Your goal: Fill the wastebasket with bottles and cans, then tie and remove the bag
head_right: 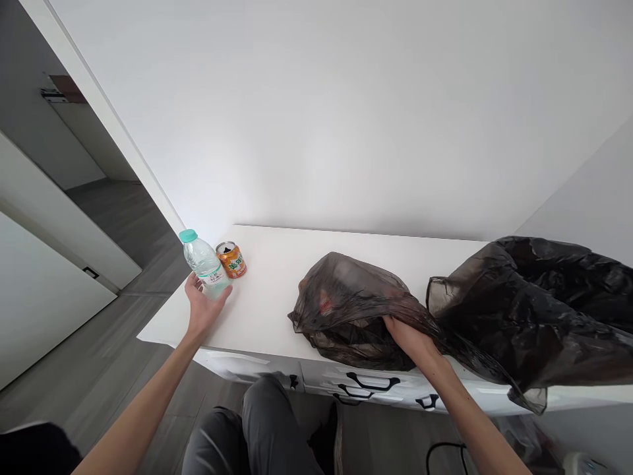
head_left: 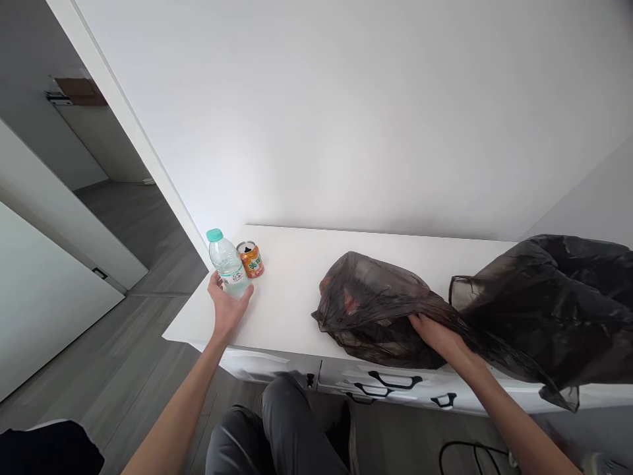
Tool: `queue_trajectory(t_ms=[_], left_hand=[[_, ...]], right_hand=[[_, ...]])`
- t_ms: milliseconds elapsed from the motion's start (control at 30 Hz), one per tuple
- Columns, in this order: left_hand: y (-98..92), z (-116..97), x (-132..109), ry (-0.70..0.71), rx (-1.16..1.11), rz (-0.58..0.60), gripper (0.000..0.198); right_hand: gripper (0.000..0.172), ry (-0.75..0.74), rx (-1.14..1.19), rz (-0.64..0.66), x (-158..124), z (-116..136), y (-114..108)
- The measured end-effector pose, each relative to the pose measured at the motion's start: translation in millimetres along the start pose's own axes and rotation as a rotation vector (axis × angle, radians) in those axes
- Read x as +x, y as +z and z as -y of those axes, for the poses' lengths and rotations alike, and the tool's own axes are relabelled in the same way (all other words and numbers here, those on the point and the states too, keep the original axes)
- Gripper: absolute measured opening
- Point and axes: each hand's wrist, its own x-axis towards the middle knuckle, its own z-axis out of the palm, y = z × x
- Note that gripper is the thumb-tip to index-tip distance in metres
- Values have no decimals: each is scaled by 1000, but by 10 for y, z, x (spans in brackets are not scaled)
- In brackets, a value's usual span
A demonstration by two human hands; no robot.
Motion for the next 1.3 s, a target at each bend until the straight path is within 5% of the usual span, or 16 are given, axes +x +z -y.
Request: queue_trajectory(t_ms=[133,267,367,467,533,600,700,800,900,1067,1167,1300], left_hand=[[-106,-3,-146,4,-23,10,104],[-206,-101,-413,4,-55,3,91],[-265,-324,-725,91,-11,-9,75],[-299,-735,-1094,345,77,31,56],[-307,-1091,-1337,516,76,181,45],[-302,-1459,-1556,669,57,503,46],[-276,-1888,-1812,804,17,937,83],[-249,-2013,-1952,771,-56,1086,83],[-269,-1823,-1929,504,-127,980,65],[-464,-1269,-1480,-42,-293,487,58],[-618,-991,-1094,-127,-299,206,66],[-720,-664,-669,-117,-185,32,72]], right_hand=[[41,-28,53,-4,-392,172,-82],[41,206,247,-89,-927,400,-211],[47,334,414,-168,-1323,528,-399],[49,379,419,-250,-1627,592,-642],[46,358,375,-278,-1756,636,-799],[42,304,329,-278,-1824,717,-921],[37,151,271,-257,-1827,916,-997],[29,-92,279,-209,-1746,1142,-958],[38,-213,389,-138,-1620,1306,-876],[30,-212,321,62,-1385,1272,-726],[26,-229,199,189,-1265,1050,-525],[33,-243,11,118,-1138,664,-93]])
